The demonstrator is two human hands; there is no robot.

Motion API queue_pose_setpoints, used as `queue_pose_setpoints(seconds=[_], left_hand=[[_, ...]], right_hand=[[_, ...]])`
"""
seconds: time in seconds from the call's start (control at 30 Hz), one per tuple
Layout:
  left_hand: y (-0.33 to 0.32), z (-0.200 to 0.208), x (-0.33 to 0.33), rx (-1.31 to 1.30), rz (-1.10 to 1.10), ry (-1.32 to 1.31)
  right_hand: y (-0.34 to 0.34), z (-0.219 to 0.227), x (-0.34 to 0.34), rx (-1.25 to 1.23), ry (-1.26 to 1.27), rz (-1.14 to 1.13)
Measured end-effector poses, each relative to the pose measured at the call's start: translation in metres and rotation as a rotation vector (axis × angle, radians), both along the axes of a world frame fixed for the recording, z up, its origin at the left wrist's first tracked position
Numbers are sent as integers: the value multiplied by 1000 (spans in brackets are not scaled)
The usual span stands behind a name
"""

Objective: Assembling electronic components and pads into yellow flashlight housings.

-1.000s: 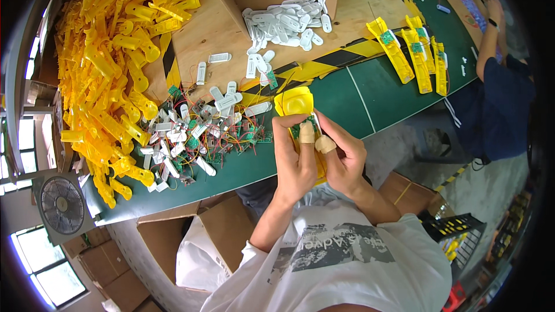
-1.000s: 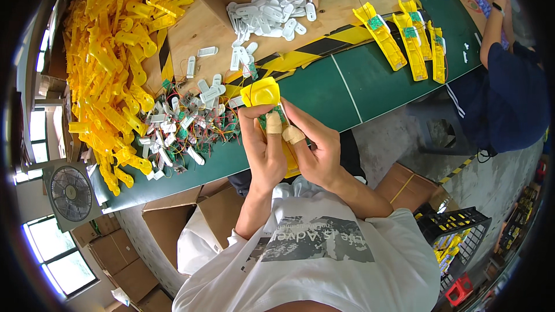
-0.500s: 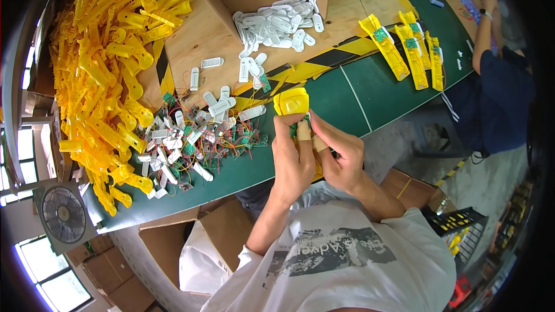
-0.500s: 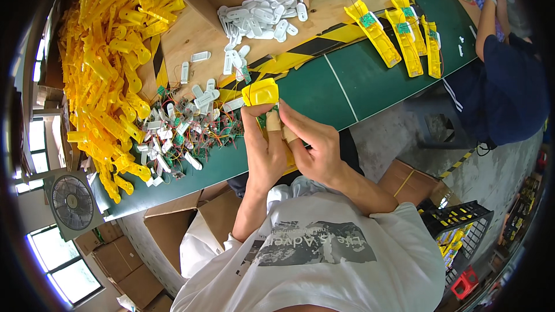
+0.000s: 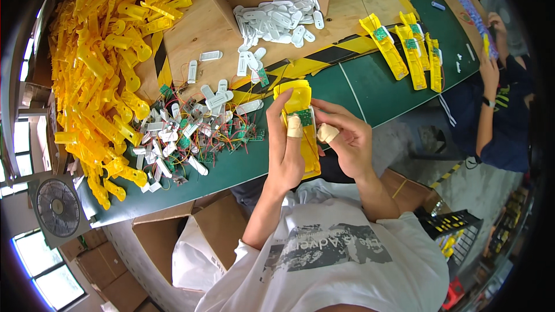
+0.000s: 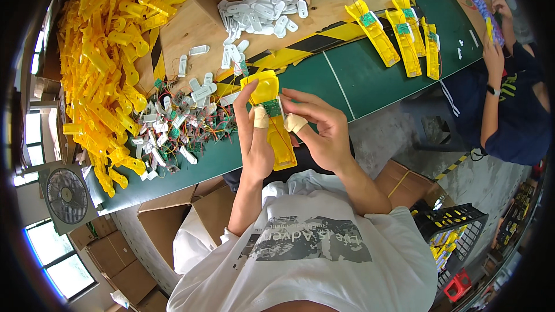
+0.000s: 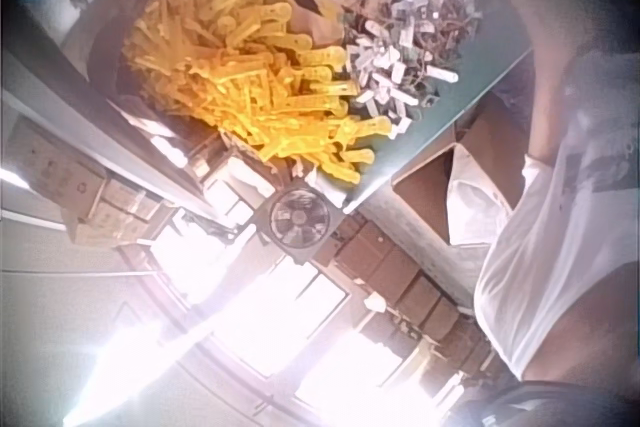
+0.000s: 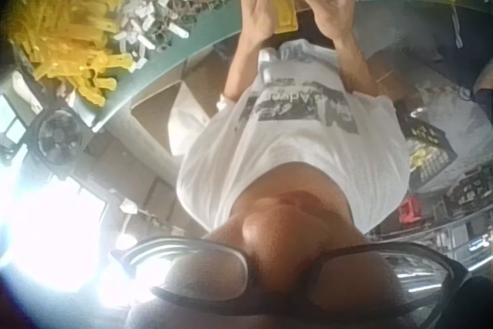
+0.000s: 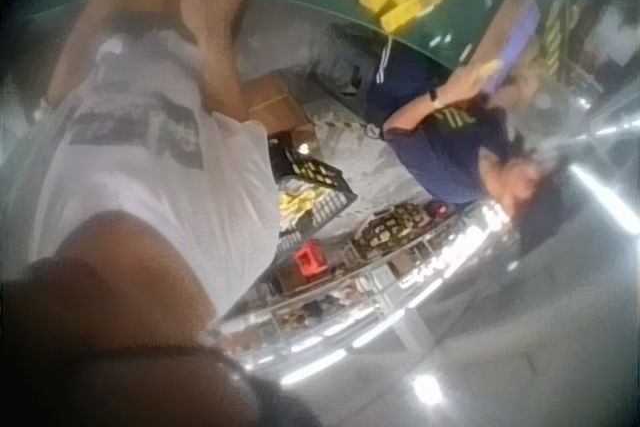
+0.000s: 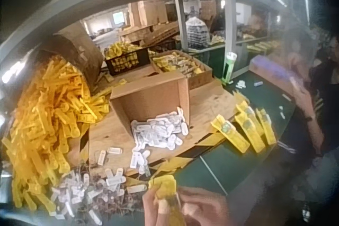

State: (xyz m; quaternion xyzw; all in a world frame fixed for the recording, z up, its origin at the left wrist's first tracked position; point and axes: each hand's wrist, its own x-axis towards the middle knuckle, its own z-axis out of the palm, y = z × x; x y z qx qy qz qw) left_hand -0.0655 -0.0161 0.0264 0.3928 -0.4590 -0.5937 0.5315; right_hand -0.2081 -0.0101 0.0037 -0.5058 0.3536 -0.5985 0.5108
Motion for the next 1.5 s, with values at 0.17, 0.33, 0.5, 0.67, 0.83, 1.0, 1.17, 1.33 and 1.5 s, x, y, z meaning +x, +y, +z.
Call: queue_pose_setpoints(seconds=[0.17, 0.33, 0.5, 0.67, 0.83, 1.0, 1.17, 1.33, 1.5], left_hand=[[3, 4, -4, -6, 36, 33], [2, -3, -2, -84, 79, -210], [4, 8, -3, -219, 86, -248], [8, 5, 0, -214, 4, -269], [-1, 9, 3, -488, -26, -460], [-1, 8, 1, -436, 9, -362], [-2, 1, -3, -281, 44, -286], [1, 17, 1, 45, -110, 88], [-4, 13, 1, 73, -53, 122]], right_hand=[[4, 10, 7, 123, 55, -43], [7, 12, 14, -16, 137, -128], [12, 7, 15, -4, 87, -126], [12, 12, 9, -117, 170, -138], [15, 24, 2, -196, 391, -219], [13, 28, -3, -144, 368, -175], [11, 24, -1, -187, 424, -154], [6, 22, 0, -50, 124, 16], [4, 16, 0, -103, 150, 30]])
